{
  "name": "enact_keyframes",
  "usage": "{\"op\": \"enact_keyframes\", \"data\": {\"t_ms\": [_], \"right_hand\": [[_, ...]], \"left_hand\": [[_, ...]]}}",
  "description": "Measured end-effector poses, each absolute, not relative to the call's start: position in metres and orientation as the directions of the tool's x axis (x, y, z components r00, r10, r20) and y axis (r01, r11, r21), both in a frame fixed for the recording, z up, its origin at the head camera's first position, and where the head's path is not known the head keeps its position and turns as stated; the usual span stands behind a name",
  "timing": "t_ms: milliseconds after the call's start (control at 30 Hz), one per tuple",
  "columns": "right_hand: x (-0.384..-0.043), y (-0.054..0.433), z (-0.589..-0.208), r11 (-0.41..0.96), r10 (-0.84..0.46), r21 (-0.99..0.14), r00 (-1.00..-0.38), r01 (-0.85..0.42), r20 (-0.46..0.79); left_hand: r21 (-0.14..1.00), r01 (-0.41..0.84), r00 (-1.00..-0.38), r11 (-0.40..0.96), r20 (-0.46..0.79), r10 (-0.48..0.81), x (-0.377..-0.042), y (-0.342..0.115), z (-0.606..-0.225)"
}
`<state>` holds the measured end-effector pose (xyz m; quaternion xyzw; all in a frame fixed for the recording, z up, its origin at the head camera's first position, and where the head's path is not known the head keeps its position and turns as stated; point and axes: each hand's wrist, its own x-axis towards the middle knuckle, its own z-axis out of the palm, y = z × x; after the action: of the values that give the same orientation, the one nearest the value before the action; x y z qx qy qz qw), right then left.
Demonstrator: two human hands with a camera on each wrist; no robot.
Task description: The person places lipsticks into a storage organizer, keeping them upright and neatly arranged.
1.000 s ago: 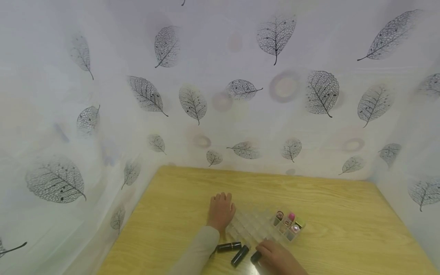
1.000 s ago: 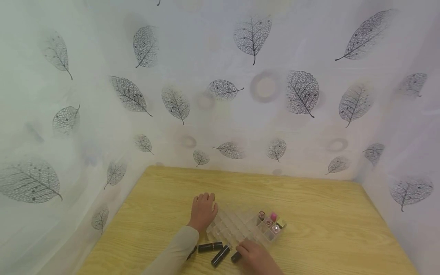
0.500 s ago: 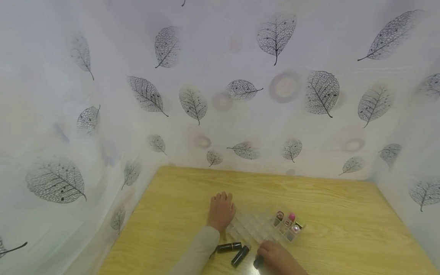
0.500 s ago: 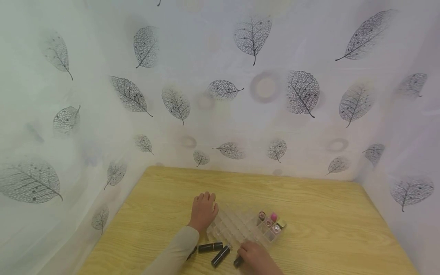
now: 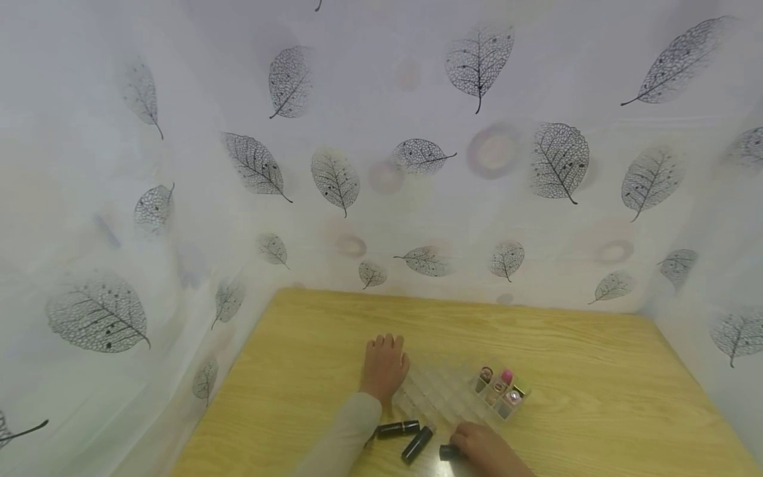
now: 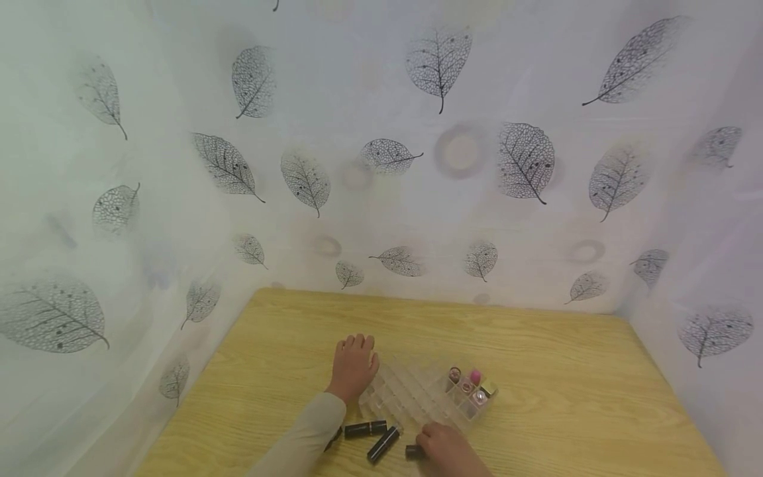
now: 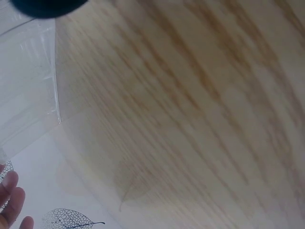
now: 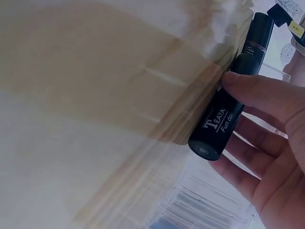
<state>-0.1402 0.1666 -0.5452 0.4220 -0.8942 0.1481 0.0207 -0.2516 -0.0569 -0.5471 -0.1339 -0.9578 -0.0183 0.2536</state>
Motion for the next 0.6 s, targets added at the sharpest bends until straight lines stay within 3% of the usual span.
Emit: {"op": "enact_keyframes", "data": {"t_ms": [433, 600], "right_hand": [[-0.136, 0.167, -0.537, 0.675, -0.698, -0.307, -0.716, -0.671, 0.03], [-0.134, 0.167, -0.532, 0.667, -0.699, -0.312, -0.713, -0.676, 0.05]], "left_hand": [[-0.024, 0.281, -0.81, 0.959, 0.529, 0.25, -0.25, -0.057, -0.548], [-0.023, 0.29, -0.795, 0.957, 0.551, 0.254, -0.251, -0.058, -0.548]]}}
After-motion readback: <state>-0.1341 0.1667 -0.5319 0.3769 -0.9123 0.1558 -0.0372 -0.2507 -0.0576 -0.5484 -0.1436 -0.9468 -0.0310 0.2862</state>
